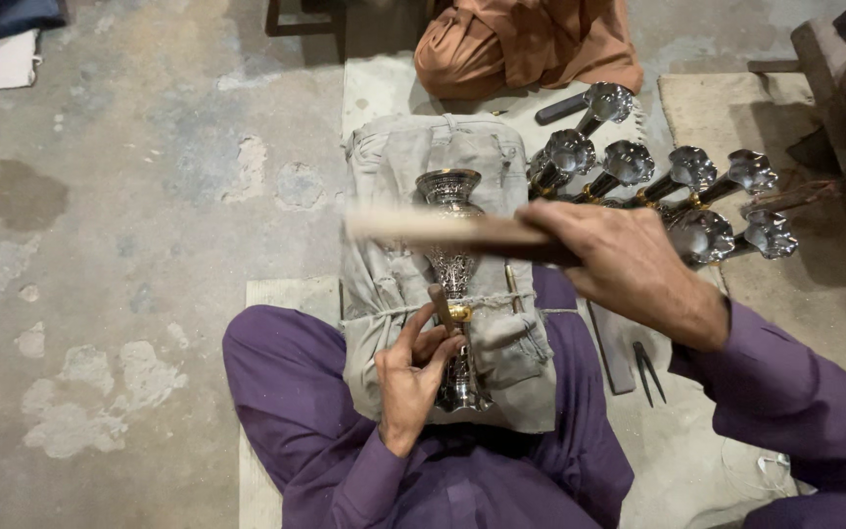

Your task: The person sits cross-legged on the floor holding a small punch against an ornate silver vase resting on a cloth-covered sandbag, and repeatedly strikes the punch with a wooden mallet to chase the engraved pattern, repositioning the punch around the vase's body and neck.

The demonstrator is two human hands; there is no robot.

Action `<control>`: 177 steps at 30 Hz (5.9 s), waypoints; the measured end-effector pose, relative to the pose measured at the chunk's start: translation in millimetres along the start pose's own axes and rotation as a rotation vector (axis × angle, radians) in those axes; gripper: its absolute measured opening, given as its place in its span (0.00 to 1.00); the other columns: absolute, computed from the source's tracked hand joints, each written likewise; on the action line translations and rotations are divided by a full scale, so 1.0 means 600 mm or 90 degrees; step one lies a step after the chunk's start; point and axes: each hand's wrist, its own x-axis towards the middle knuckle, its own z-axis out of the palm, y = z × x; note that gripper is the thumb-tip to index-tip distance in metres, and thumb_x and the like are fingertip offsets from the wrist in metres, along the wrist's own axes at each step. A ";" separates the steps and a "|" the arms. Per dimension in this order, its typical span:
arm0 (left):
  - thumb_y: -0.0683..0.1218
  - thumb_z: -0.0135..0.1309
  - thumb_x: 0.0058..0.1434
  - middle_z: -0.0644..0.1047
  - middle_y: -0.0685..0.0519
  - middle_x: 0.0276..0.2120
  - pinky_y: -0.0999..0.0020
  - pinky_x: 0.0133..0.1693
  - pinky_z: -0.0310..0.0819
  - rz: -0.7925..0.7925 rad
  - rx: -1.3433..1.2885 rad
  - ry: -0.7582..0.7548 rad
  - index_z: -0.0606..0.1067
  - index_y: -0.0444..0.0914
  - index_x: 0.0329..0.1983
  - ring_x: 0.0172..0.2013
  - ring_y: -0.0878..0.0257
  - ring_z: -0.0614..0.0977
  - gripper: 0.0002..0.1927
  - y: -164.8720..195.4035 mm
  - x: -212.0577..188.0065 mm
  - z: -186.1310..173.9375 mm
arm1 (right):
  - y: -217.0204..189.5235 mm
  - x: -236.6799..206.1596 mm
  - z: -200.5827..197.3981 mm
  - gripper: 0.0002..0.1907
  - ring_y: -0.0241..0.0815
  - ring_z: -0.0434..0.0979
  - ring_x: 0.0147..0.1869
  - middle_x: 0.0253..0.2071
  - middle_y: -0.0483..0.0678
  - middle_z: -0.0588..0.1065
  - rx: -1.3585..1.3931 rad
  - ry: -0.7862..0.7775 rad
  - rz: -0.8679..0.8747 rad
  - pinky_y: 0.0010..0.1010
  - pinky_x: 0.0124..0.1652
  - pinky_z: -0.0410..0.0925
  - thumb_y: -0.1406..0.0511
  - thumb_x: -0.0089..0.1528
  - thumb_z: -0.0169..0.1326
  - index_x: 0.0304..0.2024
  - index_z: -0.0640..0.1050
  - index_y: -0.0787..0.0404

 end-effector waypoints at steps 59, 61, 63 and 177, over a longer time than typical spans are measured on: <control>0.35 0.61 0.60 0.87 0.44 0.38 0.72 0.42 0.84 -0.012 -0.064 0.007 0.71 0.31 0.64 0.38 0.66 0.88 0.27 -0.015 -0.010 0.004 | -0.016 0.011 -0.009 0.27 0.53 0.83 0.45 0.47 0.54 0.81 0.082 0.070 -0.002 0.44 0.39 0.75 0.72 0.54 0.56 0.58 0.73 0.58; 0.35 0.61 0.61 0.87 0.44 0.39 0.72 0.42 0.84 -0.001 -0.066 0.005 0.71 0.30 0.64 0.38 0.66 0.88 0.26 -0.015 -0.012 0.003 | -0.013 0.013 -0.014 0.32 0.55 0.83 0.42 0.47 0.55 0.80 0.090 -0.001 -0.013 0.44 0.35 0.75 0.72 0.51 0.55 0.60 0.72 0.58; 0.35 0.61 0.61 0.87 0.44 0.38 0.72 0.41 0.84 -0.002 -0.064 0.003 0.72 0.31 0.63 0.38 0.66 0.88 0.26 -0.016 -0.011 0.003 | -0.013 0.016 -0.017 0.31 0.52 0.83 0.40 0.44 0.52 0.80 0.045 -0.069 0.000 0.44 0.33 0.75 0.73 0.53 0.53 0.60 0.72 0.54; 0.35 0.63 0.60 0.86 0.43 0.35 0.72 0.40 0.83 -0.047 -0.118 0.012 0.72 0.30 0.64 0.36 0.65 0.87 0.27 -0.037 -0.021 0.008 | 0.010 -0.008 -0.024 0.29 0.39 0.82 0.32 0.43 0.45 0.82 -0.034 0.012 -0.008 0.31 0.27 0.75 0.70 0.57 0.51 0.62 0.77 0.54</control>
